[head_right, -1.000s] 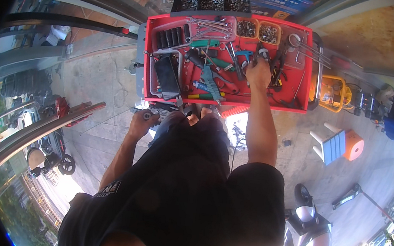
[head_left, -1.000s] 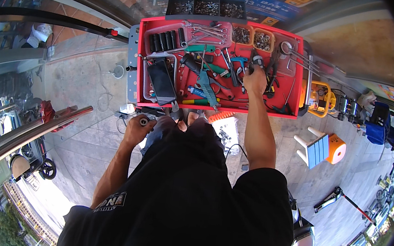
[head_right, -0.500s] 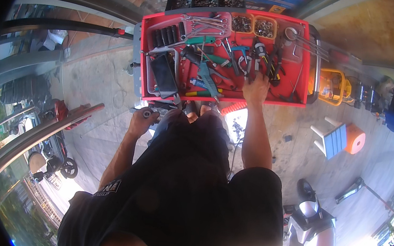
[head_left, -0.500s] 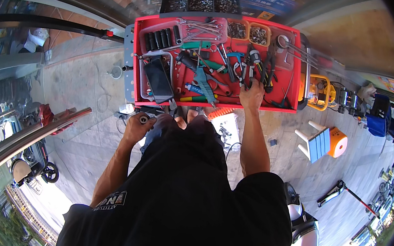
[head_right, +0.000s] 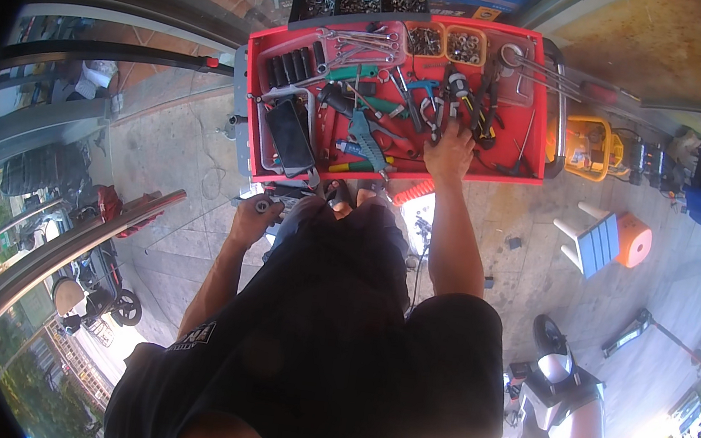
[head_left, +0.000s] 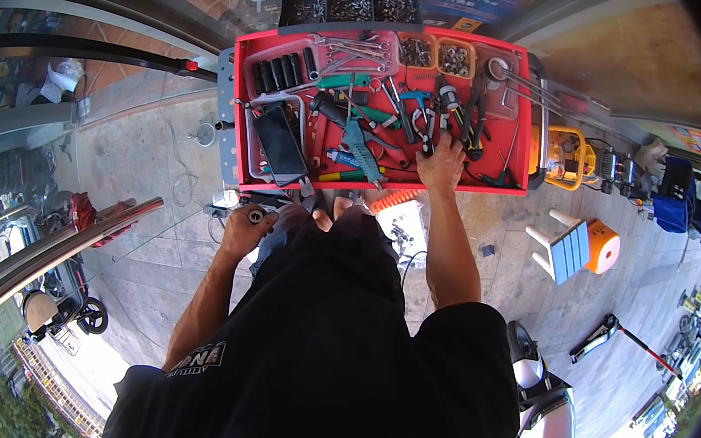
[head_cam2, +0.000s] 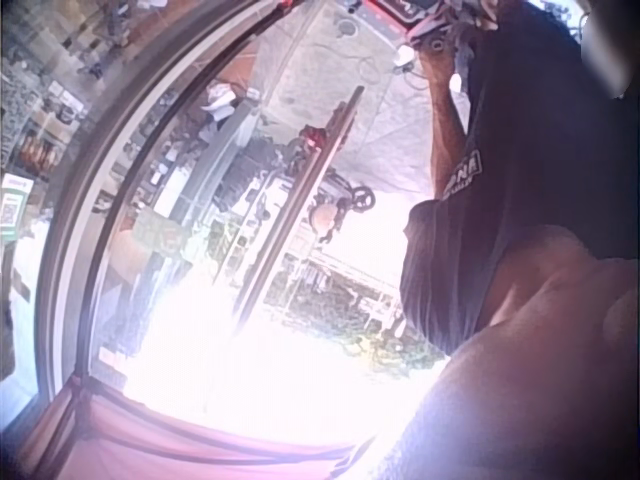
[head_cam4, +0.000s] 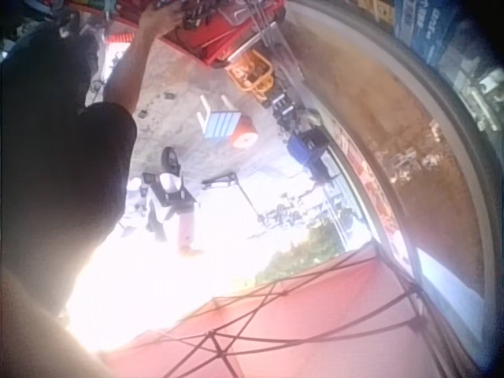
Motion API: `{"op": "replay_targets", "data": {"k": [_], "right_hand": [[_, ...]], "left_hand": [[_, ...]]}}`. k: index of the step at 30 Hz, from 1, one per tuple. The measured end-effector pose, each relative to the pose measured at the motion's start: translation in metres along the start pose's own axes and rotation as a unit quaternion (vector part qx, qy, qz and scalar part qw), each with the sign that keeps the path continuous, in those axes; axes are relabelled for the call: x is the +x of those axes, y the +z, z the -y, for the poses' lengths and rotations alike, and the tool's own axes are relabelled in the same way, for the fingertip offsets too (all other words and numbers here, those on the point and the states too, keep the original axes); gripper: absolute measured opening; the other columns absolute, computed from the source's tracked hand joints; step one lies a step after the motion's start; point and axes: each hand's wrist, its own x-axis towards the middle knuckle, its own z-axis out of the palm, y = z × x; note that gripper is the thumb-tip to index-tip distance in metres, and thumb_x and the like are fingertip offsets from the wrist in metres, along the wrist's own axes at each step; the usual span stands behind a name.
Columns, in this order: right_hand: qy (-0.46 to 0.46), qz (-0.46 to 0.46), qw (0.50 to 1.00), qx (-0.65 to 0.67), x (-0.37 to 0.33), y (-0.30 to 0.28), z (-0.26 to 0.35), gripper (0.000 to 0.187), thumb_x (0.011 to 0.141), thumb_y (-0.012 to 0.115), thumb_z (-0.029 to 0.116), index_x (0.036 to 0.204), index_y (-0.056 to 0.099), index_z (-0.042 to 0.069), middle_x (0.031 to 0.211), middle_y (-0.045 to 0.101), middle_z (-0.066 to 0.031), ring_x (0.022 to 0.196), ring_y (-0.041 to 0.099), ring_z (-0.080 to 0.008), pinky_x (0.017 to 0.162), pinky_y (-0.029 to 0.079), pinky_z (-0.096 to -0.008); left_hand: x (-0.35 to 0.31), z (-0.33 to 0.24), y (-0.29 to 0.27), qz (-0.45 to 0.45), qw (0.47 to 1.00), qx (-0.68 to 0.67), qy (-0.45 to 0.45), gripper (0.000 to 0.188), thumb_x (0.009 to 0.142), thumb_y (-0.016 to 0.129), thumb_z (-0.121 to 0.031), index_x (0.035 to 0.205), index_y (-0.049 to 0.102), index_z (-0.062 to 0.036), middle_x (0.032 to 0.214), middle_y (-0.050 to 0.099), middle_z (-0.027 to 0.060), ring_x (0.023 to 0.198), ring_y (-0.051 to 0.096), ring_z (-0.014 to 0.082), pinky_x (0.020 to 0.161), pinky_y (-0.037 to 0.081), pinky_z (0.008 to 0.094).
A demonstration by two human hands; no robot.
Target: The person retrieves a wrench from a tool cart, then sits on the floor to assemble a scooter frame. They use a hammer to seat a bearing, insert a metal rod into the frame, and attach the frame to the scooter's suspension system.
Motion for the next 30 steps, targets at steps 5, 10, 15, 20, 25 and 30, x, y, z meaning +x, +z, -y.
{"op": "replay_targets", "data": {"k": [5,10,15,20,25,30], "right_hand": [[-0.027,-0.009,1.000,-0.003,0.003,-0.005,-0.017,0.064,0.071,0.077,0.018,0.128,0.047,0.010,0.123,0.050,-0.0209,0.114,0.047,-0.0425,0.096,0.041,-0.0497],[-0.041,-0.095,0.994,-0.033,-0.004,-0.011,-0.031,0.045,0.073,0.072,0.012,0.116,0.057,0.011,0.112,0.053,-0.0187,0.110,0.048,-0.0423,0.093,0.040,-0.0524],[-0.131,0.010,0.989,-0.073,0.006,0.008,-0.009,0.018,0.081,0.064,0.019,0.096,0.061,0.009,0.094,0.063,-0.0155,0.089,0.063,-0.0363,0.075,0.052,-0.0484],[-0.147,0.087,0.975,-0.143,0.037,0.016,0.001,0.020,0.084,0.060,0.020,0.096,0.060,0.004,0.095,0.067,-0.0170,0.085,0.067,-0.0364,0.071,0.055,-0.0479],[-0.173,-0.008,0.981,-0.088,0.039,-0.003,0.005,0.037,0.078,0.068,0.025,0.106,0.057,0.003,0.101,0.063,-0.0208,0.090,0.064,-0.0379,0.077,0.054,-0.0471],[-0.098,-0.064,0.965,0.235,0.017,-0.059,0.036,0.023,0.084,0.060,0.010,0.103,0.053,-0.001,0.083,0.064,-0.0138,0.071,0.064,-0.0266,0.064,0.051,-0.0384]], "left_hand": [[-0.001,0.004,-0.001,-0.009,1.000,-0.025,0.005,0.030,0.084,0.070,-0.027,0.076,0.062,0.0005,0.063,0.066,0.0082,0.055,0.062,0.0126,0.052,0.047,0.0275],[-0.005,0.002,-0.006,-0.006,1.000,0.019,-0.017,0.029,0.084,0.070,-0.027,0.077,0.062,0.0003,0.063,0.066,0.0082,0.056,0.062,0.0126,0.053,0.047,0.0274],[-0.003,-0.008,0.000,0.009,1.000,-0.005,0.007,0.029,0.084,0.070,-0.026,0.076,0.063,0.0001,0.064,0.066,0.0081,0.057,0.062,0.0131,0.053,0.047,0.0279],[0.004,-0.034,0.001,0.035,0.997,0.030,0.056,0.028,0.083,0.070,-0.026,0.078,0.064,0.0008,0.067,0.065,0.0104,0.060,0.063,0.0147,0.054,0.047,0.0301],[0.010,-0.071,0.007,0.056,0.992,0.035,0.110,0.027,0.081,0.072,-0.026,0.083,0.066,0.0007,0.070,0.066,0.0149,0.063,0.065,0.0230,0.057,0.049,0.0349],[0.017,-0.100,0.012,0.051,0.988,0.052,0.133,0.027,0.081,0.073,-0.025,0.086,0.066,0.0007,0.071,0.065,0.0150,0.065,0.065,0.0230,0.059,0.049,0.0347]]}}
